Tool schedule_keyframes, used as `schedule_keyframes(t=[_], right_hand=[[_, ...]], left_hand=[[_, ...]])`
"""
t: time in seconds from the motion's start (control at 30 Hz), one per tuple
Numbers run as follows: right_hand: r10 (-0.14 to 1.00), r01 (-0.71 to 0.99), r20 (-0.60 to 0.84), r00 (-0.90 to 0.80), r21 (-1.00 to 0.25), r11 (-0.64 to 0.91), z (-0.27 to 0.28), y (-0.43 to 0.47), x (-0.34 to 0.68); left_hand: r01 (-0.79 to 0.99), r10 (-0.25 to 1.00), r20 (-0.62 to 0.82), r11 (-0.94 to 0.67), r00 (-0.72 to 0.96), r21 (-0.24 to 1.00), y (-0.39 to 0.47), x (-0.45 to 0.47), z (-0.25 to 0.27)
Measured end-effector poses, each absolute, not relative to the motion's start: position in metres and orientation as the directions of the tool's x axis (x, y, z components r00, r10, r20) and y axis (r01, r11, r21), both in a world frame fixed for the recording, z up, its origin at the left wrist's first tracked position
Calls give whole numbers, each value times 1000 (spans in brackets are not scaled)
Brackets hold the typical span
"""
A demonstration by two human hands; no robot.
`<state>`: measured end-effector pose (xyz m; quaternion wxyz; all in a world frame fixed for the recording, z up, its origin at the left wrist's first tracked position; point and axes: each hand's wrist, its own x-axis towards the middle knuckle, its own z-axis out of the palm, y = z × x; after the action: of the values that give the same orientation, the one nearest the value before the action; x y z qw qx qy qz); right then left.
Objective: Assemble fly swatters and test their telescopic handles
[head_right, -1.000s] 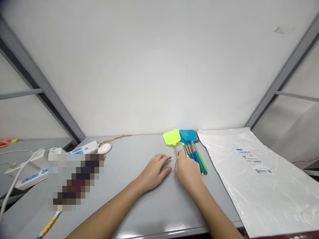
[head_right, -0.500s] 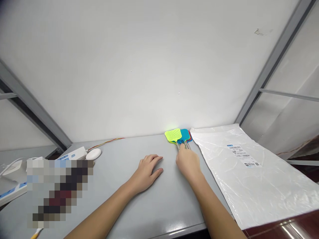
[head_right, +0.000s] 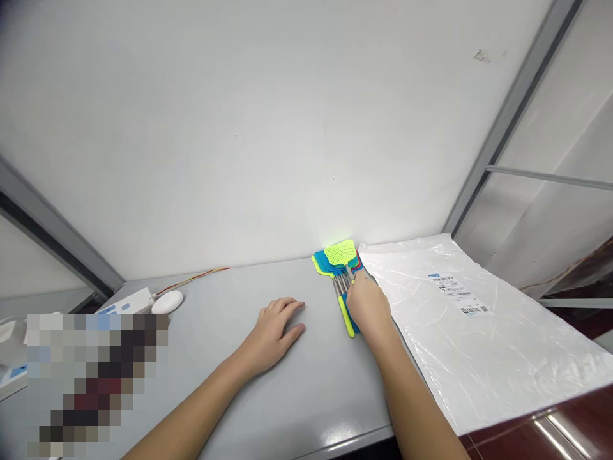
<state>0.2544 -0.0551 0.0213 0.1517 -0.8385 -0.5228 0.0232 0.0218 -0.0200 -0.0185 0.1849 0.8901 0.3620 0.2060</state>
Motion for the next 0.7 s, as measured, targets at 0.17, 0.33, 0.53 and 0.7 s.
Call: schedule_keyframes(t=[0.17, 0.33, 0.53, 0.7], right_hand=[[882, 869, 137, 451, -291, -399, 17, -54, 259], [887, 878, 143, 439, -278, -389, 14, -54, 259], [884, 883, 163, 439, -259, -391, 15, -57, 258], [866, 897, 255, 430, -230, -378, 22, -61, 244]], left_hand=[[573, 717, 229, -675, 659, 464, -19, 22, -18], [579, 716, 232, -679, 658, 452, -18, 22, -19], [587, 719, 221, -675, 659, 448, -18, 23, -19], [599, 717, 220, -681, 661, 421, -19, 23, -18]])
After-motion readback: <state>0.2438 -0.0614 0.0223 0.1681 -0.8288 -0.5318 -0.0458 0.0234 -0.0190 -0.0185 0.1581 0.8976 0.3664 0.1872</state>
